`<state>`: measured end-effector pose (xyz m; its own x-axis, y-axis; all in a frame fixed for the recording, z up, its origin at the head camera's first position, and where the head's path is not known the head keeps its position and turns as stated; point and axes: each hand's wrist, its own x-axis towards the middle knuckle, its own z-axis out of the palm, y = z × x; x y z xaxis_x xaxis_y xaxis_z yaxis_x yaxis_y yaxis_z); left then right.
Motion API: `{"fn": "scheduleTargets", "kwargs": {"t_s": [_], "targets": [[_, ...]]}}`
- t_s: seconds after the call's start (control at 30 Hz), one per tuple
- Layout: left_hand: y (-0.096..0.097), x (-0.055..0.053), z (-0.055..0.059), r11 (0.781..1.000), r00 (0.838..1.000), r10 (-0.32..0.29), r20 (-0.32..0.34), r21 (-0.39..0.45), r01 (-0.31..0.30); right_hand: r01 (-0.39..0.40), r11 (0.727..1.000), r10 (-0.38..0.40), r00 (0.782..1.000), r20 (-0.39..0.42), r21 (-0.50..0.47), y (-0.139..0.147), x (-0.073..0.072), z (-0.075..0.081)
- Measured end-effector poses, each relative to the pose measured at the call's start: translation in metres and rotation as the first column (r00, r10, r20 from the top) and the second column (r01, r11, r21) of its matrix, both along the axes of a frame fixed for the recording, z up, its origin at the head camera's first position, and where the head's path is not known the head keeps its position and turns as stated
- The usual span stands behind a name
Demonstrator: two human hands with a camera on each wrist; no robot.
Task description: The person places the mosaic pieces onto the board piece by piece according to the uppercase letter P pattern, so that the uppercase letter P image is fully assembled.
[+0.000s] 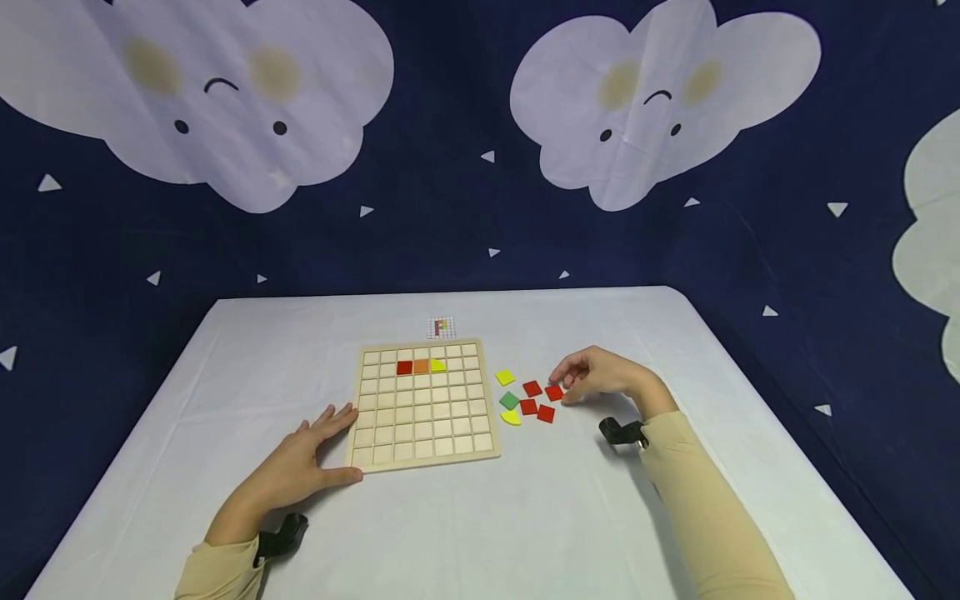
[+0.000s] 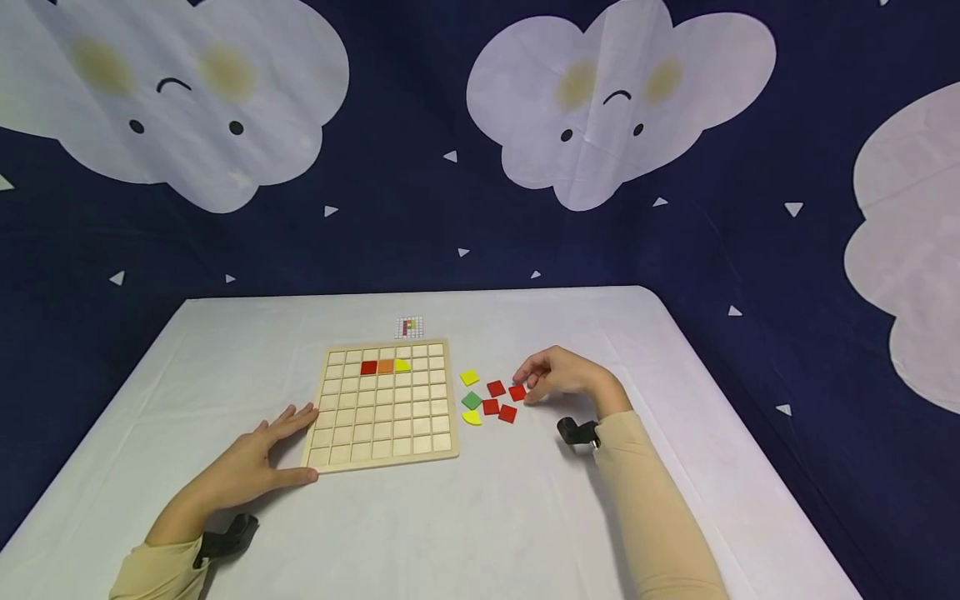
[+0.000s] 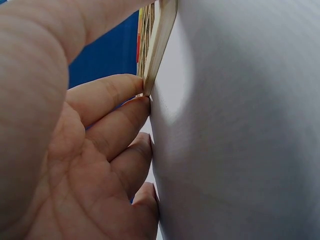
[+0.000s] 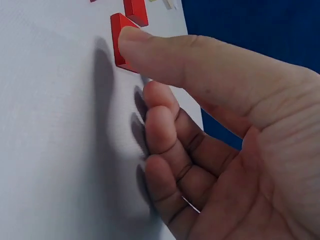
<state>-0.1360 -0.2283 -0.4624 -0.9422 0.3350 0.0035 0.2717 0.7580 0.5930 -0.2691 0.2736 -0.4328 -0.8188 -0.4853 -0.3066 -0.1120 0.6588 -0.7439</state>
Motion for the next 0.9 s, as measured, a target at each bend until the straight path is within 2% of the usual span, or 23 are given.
{"fn": "scheduleTargets", "kwargs": {"t_s": [0.27,0.63,0.9], "targets": [[0.001,-0.001,0.0,1.0,1.0,0.002,0.006,0.002,-0.002,0.005,0.998,-0.002,0.999,0.043,-0.057,0.004,0.001,-0.007],[-0.001,-0.001,0.002,1.0,1.0,0.003,0.017,0.013,-0.003,0.049,0.997,-0.048,0.999,0.02,-0.061,0.001,0.0,-0.012],[0.0,-0.001,0.002,1.0,0.999,0.02,0.032,0.011,-0.02,0.091,0.995,-0.092,0.996,-0.01,-0.049,0.002,0.006,-0.015]]}}
